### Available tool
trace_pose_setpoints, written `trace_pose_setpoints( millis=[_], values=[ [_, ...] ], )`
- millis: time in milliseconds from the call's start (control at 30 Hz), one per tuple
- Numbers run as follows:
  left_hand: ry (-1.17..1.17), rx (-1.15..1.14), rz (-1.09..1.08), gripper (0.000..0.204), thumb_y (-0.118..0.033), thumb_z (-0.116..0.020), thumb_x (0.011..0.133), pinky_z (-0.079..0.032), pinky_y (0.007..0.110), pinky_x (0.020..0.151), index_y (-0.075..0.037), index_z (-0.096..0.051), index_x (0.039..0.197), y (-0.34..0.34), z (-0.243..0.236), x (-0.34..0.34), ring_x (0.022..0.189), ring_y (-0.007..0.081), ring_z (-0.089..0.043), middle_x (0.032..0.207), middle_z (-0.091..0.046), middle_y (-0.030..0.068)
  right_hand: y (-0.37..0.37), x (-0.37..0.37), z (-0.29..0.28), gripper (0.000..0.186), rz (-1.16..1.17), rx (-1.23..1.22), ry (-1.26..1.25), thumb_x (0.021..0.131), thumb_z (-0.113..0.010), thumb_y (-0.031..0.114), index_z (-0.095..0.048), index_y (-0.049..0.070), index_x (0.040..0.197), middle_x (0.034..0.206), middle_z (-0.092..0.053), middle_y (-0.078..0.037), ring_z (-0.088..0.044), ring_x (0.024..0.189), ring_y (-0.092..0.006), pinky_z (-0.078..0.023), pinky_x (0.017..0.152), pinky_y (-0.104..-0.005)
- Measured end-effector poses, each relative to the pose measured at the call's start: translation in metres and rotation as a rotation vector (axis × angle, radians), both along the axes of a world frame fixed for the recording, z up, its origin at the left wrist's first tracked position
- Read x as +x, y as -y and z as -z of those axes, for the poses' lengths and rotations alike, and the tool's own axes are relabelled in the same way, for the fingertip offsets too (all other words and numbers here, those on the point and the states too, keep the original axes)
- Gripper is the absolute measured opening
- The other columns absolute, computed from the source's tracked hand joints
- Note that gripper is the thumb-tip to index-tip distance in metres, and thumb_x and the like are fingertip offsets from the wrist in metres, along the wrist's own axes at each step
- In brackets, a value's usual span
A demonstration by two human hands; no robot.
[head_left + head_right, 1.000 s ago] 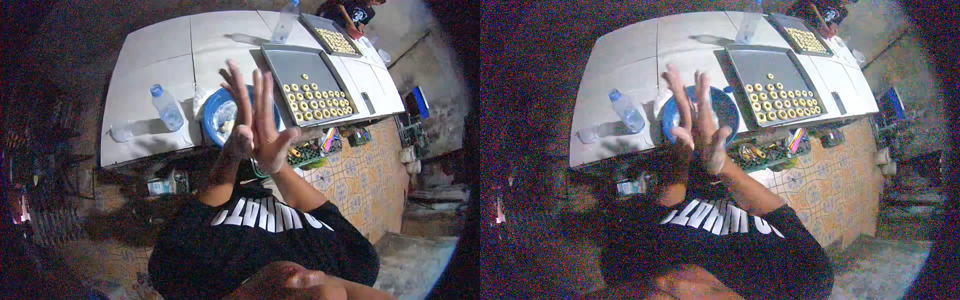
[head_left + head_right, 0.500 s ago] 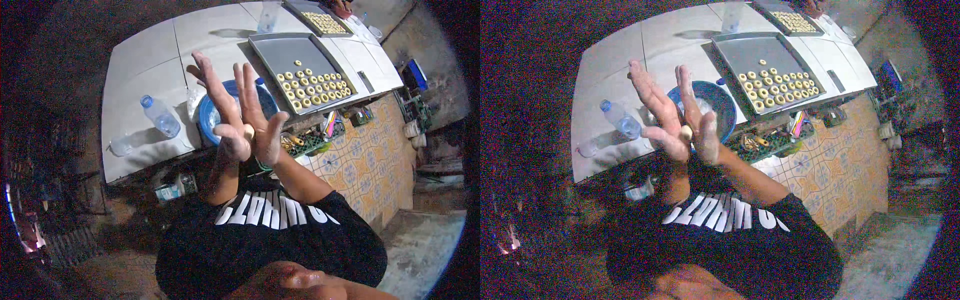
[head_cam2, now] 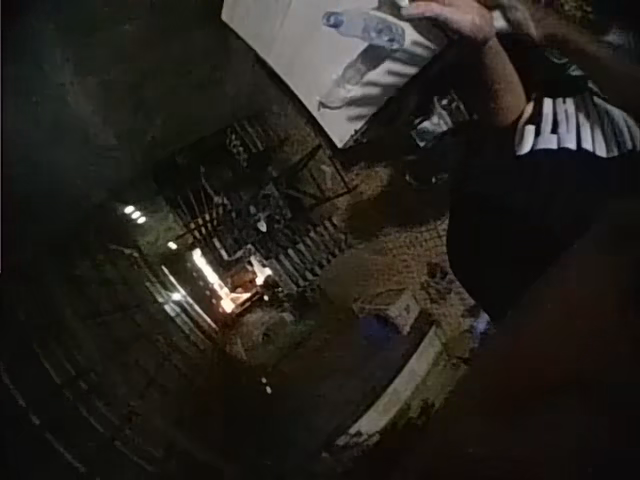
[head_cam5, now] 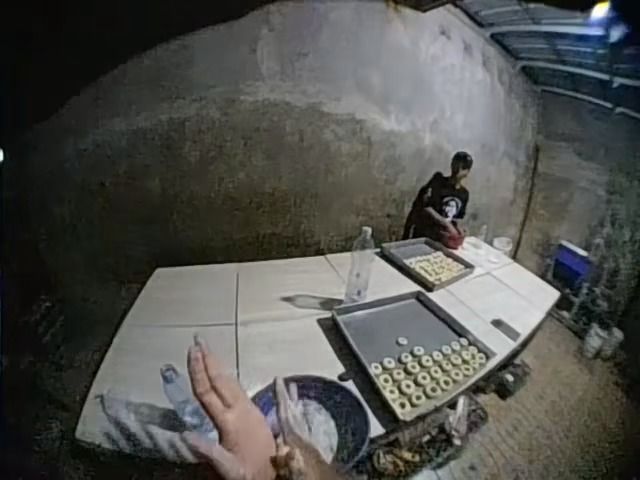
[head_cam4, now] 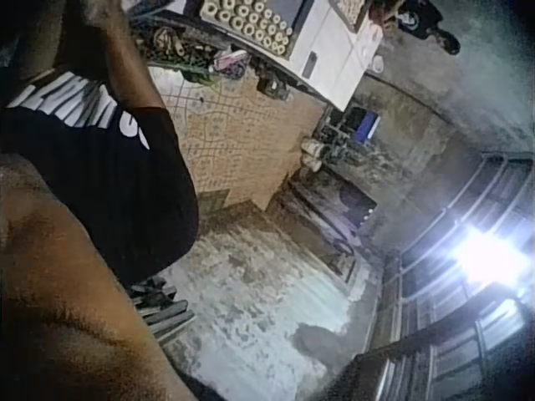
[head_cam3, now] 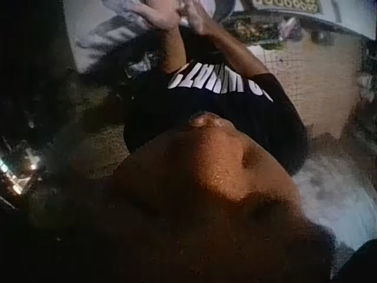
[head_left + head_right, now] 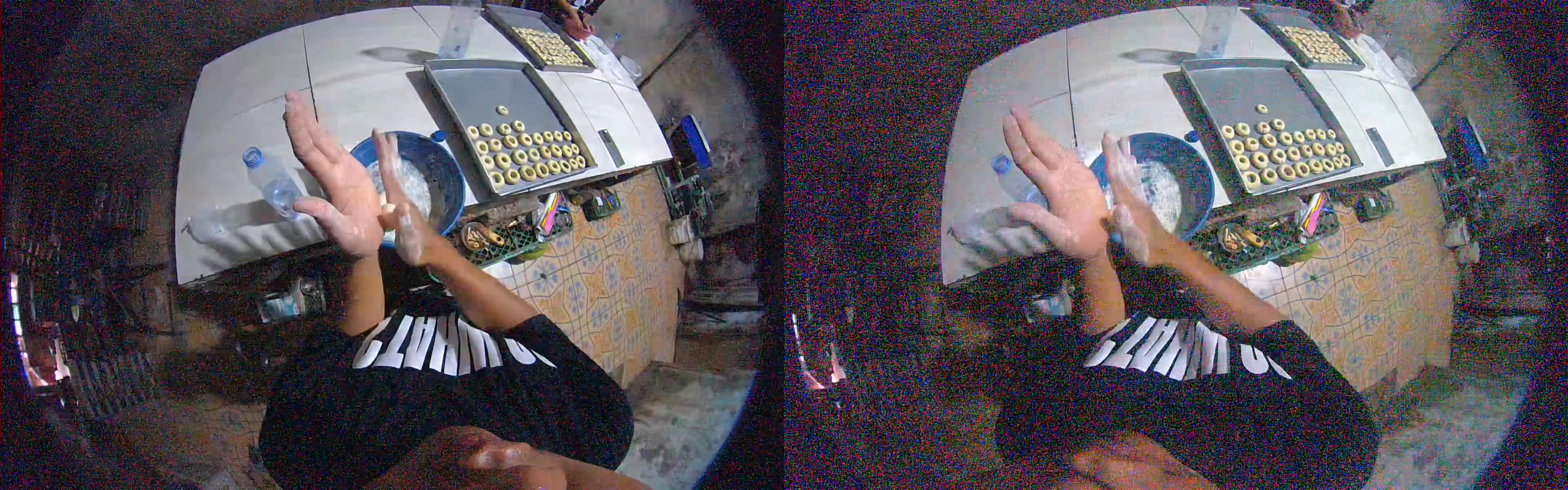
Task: The person shapes dough balls into rings by hand and places them onto a metal tray.
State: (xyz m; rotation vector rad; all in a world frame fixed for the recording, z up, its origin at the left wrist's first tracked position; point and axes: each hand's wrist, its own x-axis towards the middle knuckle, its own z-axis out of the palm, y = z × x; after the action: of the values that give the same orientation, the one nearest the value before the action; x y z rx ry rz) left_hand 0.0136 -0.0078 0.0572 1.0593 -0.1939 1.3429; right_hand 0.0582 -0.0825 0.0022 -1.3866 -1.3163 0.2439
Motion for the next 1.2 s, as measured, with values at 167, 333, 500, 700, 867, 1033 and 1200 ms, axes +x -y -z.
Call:
trace_pose_setpoints(
  millis=[167,333,500,700,867,1033,1200],
  values=[
    [-0.141,0.093,-0.013,0.111,-0.084,-0.004,0.086,0.013,0.054,0.118,0.001,-0.005,0.158,0.0,0.008,-0.004,0.153,0.0368,0.01,0.165,0.003,0.0219,0.004,-0.013,-0.016,0.109,-0.237,0.093,-0.562,0.084,-0.007,0.086,0.007,0.009,0.159,0.166,0.01,-0.015,0.012,0.152,-0.0301,0.005,0.121,-0.0497],
    [-0.51,0.557,-0.038,0.111,-0.084,-0.002,0.086,0.016,0.055,0.116,0.0,-0.008,0.158,0.018,0.029,0.011,0.153,0.0361,0.011,0.166,0.002,0.0211,0.001,0.015,-0.054,0.109,-0.221,0.372,-0.711,0.081,-0.014,0.09,0.003,0.017,0.161,0.167,0.001,-0.015,-0.006,0.153,-0.0332,-0.009,0.122,-0.0532],
    [-0.288,0.333,0.127,0.112,-0.083,0.004,0.085,0.01,0.05,0.121,0.001,-0.009,0.158,0.028,0.024,0.015,0.153,0.033,0.005,0.166,-0.003,0.0182,-0.003,0.046,-0.038,0.09,0.116,0.333,-0.007,0.098,-0.016,0.069,-0.003,0.004,0.159,0.166,0.003,-0.021,0.003,0.153,-0.0388,-0.002,0.121,-0.0517],
    [0.075,-0.427,0.51,0.087,-0.068,-0.026,0.098,-0.01,0.052,0.123,-0.009,-0.009,0.159,0.03,0.028,0.033,0.152,0.03,-0.013,0.165,-0.013,0.0059,0.007,0.015,-0.014,0.093,0.256,-0.012,0.255,0.096,-0.013,0.072,-0.01,0.003,0.159,0.165,-0.003,-0.024,0.001,0.15,-0.0486,-0.003,0.12,-0.0577],
    [0.013,-0.389,0.767,0.081,-0.064,-0.024,0.101,-0.014,0.046,0.123,-0.008,-0.012,0.16,0.035,0.089,0.04,0.15,0.0266,-0.02,0.166,-0.016,0.0062,-0.007,0.041,-0.061,0.069,0.403,0.015,0.281,0.102,-0.032,0.049,-0.015,0.016,0.16,0.163,-0.007,-0.027,0.001,0.15,-0.0496,0.0,0.12,-0.059],
    [0.72,-0.689,1.477,0.086,-0.067,-0.026,0.099,-0.019,0.045,0.122,-0.007,-0.014,0.159,0.026,0.061,0.024,0.148,0.0274,-0.027,0.164,-0.024,0.0099,-0.015,0.063,-0.048,0.074,0.501,-0.084,0.517,0.098,-0.043,0.053,-0.019,0.019,0.16,0.162,-0.012,-0.027,-0.003,0.15,-0.0483,-0.001,0.119,-0.0614],
    [0.174,-0.439,0.668,0.088,-0.067,-0.036,0.096,-0.012,0.053,0.123,-0.012,-0.009,0.16,0.001,0.032,0.013,0.151,0.0305,-0.016,0.168,-0.007,0.0029,0.001,0.022,-0.019,0.075,0.293,-0.213,0.476,0.098,-0.042,0.048,-0.017,0.014,0.16,0.164,-0.003,-0.027,0.002,0.151,-0.0476,0.003,0.116,-0.0657]
  ],
)
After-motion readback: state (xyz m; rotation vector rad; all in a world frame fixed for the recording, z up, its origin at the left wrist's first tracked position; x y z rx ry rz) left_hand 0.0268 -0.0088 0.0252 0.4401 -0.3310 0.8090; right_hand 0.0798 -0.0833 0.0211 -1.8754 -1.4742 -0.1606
